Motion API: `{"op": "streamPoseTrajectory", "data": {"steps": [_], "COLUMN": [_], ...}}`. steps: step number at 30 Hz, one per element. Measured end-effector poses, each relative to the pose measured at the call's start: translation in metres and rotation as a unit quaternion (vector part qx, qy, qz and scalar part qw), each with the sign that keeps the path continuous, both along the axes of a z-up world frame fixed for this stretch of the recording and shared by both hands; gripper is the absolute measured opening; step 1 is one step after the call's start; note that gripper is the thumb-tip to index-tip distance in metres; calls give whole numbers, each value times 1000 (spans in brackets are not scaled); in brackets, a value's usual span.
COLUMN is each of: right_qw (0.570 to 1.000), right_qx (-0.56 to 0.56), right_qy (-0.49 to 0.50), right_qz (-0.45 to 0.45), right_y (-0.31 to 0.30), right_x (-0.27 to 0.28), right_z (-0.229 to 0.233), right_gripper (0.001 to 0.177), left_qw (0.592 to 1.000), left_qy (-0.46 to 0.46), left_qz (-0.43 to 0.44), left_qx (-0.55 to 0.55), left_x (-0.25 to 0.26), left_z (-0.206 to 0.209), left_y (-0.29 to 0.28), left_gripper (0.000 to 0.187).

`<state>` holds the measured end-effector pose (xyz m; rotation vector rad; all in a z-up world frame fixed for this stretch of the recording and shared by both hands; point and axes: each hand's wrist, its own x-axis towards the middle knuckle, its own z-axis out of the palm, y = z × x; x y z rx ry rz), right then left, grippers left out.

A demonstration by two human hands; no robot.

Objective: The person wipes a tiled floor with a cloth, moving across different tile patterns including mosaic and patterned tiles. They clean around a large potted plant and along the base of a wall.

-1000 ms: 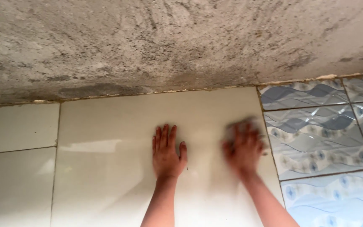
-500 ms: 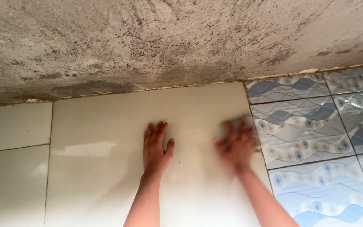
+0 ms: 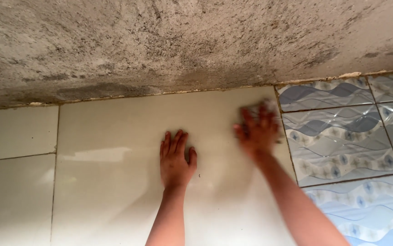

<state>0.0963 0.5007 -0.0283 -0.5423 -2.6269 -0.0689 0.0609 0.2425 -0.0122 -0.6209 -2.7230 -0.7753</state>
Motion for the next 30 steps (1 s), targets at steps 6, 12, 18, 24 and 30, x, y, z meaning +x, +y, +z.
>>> {"op": "streamPoseTrajectory", "data": {"steps": [6, 12, 18, 24, 30], "right_qw": [969, 967, 1000, 999, 965], "right_qx": [-91, -42, -14, -19, -51], "right_qy": [-22, -19, 14, 0, -13], "right_qz": [228, 252, 22, 33, 255], "right_y": [-111, -58, 52, -32, -139], "right_x": [-24, -29, -4, -43, -81], "right_z": [16, 33, 20, 8, 22], "right_gripper": [54, 48, 48, 46, 44], "left_qw": [1000, 1000, 1000, 999, 992], "left_qy": [12, 19, 9, -2, -70], "left_qz": [14, 15, 19, 34, 61], "left_qx": [1, 4, -10, 9, 90], "left_x": [-1, -2, -1, -1, -1], "left_z": [-3, -7, -6, -2, -3], "left_y": [2, -1, 0, 3, -1], "left_gripper": [46, 47, 46, 50, 65]}}
